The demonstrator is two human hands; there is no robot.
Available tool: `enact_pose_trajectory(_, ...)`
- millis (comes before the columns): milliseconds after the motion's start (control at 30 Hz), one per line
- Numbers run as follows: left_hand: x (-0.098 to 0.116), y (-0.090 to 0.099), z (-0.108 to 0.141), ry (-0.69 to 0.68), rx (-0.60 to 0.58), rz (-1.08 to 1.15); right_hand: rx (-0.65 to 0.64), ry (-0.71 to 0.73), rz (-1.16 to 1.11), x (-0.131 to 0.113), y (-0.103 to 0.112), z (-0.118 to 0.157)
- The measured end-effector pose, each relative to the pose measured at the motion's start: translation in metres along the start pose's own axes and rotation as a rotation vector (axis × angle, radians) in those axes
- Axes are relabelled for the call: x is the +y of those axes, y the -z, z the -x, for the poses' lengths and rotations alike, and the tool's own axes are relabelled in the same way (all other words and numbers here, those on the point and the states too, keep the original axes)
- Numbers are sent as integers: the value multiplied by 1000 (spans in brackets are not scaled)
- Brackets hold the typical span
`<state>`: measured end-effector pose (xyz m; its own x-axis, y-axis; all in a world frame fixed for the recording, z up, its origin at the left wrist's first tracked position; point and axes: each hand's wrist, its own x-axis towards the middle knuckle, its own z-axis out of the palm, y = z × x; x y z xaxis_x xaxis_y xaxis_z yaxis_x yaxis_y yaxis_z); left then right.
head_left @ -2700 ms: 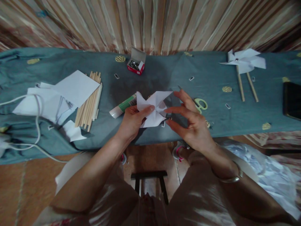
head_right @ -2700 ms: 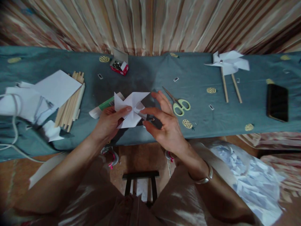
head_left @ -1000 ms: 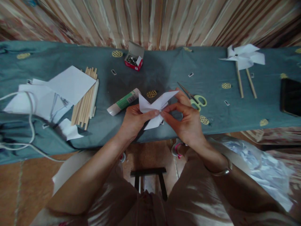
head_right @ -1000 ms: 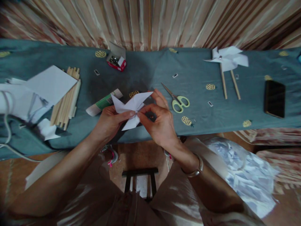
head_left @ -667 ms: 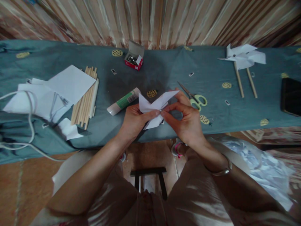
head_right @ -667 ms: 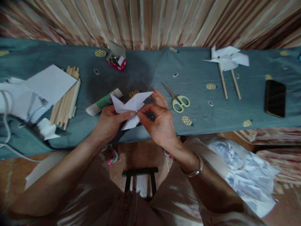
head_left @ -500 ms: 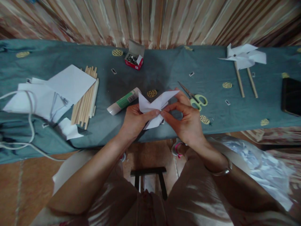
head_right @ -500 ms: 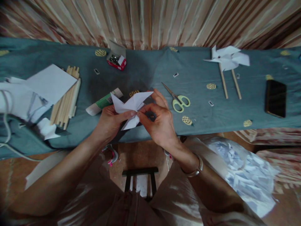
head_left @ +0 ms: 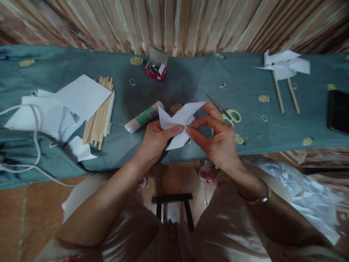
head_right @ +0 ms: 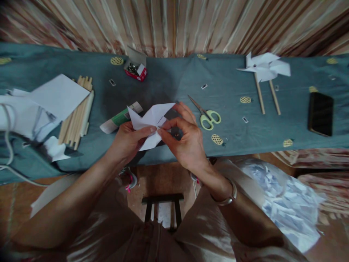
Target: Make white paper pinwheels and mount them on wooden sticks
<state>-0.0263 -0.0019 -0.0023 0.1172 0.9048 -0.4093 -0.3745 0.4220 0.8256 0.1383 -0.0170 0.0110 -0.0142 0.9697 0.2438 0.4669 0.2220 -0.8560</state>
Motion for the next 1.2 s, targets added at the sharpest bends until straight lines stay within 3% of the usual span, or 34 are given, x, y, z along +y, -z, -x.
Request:
enact_pose_trajectory(167,6,-3,2,72,-56,86,50,-93,-133,3,3,-2)
enact_pose_trajectory(400,4,-3,2,95,-102,20,-172,-315,-506,0,1,-4)
enact_pose_trajectory(700,-2,0,2,-7,-80,-52,-138,-389,-532,0,0,-4)
enact_pose_trajectory(867,-1,0,3,2,-82,-73,-168,-431,-550,1,0,-4)
enact_pose_trajectory(1200,1,1,3,-39,-85,-154,-192,-386,-497,3,1,-5)
